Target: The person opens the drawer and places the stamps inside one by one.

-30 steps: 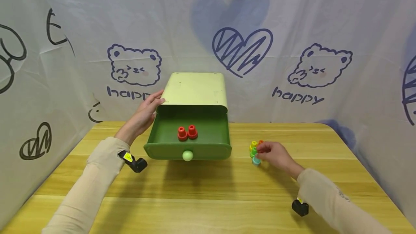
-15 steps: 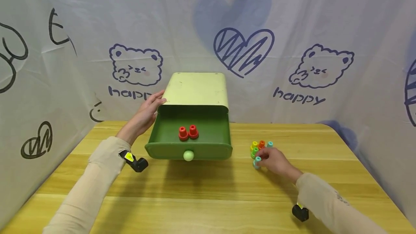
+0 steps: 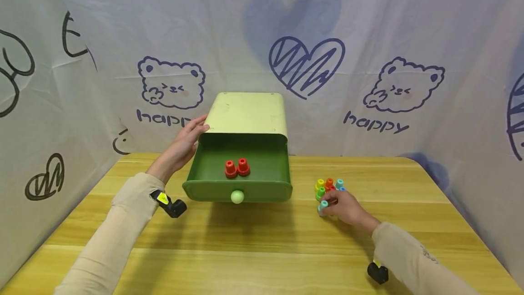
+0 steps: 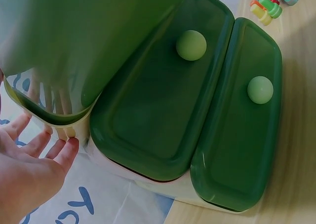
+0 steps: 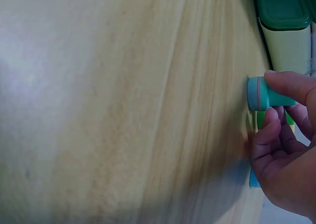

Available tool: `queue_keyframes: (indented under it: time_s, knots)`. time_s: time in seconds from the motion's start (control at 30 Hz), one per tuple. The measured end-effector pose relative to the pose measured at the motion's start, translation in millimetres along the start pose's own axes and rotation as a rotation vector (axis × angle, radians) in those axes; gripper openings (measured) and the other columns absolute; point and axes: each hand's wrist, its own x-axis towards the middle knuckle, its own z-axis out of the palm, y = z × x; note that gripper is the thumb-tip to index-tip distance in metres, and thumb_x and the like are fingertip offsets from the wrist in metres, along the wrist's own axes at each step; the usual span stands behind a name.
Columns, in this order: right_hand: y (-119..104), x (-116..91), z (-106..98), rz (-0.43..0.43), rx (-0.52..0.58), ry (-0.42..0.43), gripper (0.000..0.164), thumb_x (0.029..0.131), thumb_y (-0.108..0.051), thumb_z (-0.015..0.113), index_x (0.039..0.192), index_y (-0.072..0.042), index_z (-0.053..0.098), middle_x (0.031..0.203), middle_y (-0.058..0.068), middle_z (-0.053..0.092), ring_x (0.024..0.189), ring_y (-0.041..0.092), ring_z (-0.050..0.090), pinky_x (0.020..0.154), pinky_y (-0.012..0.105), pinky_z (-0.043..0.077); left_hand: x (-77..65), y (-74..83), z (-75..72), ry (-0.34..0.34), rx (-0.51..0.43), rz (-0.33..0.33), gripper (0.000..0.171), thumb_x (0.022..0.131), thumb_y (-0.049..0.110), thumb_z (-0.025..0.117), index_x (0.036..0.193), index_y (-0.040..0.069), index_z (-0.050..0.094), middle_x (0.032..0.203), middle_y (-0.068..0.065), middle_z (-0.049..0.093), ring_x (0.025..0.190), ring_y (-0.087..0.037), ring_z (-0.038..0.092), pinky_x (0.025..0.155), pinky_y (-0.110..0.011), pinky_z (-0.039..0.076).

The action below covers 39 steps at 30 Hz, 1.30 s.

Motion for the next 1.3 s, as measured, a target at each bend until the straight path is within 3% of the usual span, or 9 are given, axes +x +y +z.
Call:
queue_keyframes:
  time_s: [0.4, 0.73, 1.1, 1.3]
  knots:
    - [-10, 0, -3, -0.013, -0.02, -0.005, 0.016, 0.078, -0.006, 0.077, 0.091, 0.0, 0.069, 0.085, 0.004, 0.061, 0.078, 0.018, 0.051, 0.064, 0.026, 0.047, 1.0, 0.0, 0.5, -0.007, -0.005, 0.01, 0.064, 0.098, 0.022, 0.051, 0.154, 0.01, 0.021, 0.158, -0.008, 0.02, 0.143, -0.025, 0.02, 0.116, -0.047, 0.014]
    - [-28, -1, -13, -0.059, -0.019, -0.084, 0.016, 0.079, -0.004, 0.075, 0.094, 0.0, 0.07, 0.084, 0.003, 0.063, 0.077, 0.019, 0.051, 0.063, 0.025, 0.047, 0.7, 0.2, 0.5, -0.008, -0.019, 0.013, 0.064, 0.099, 0.021, 0.051, 0.154, 0.009, 0.02, 0.158, -0.009, 0.02, 0.143, -0.025, 0.021, 0.117, -0.043, 0.016]
    - [-40, 3, -29, -0.094, 0.006, -0.102, 0.015, 0.081, -0.006, 0.074, 0.095, -0.001, 0.07, 0.088, 0.005, 0.062, 0.079, 0.021, 0.052, 0.066, 0.025, 0.049, 0.7, -1.0, 0.4, -0.007, -0.013, 0.008, 0.064, 0.099, 0.022, 0.05, 0.154, 0.009, 0.02, 0.158, -0.008, 0.02, 0.143, -0.024, 0.021, 0.117, -0.044, 0.014]
    - [-55, 8, -43, -0.089, -0.013, -0.102, 0.021, 0.081, -0.013, 0.076, 0.098, -0.002, 0.069, 0.084, 0.006, 0.061, 0.074, 0.023, 0.052, 0.059, 0.028, 0.048, 1.3, -1.9, 0.5, 0.0, -0.015, 0.005, 0.064, 0.099, 0.022, 0.051, 0.154, 0.01, 0.021, 0.158, -0.008, 0.02, 0.143, -0.024, 0.021, 0.117, -0.043, 0.015]
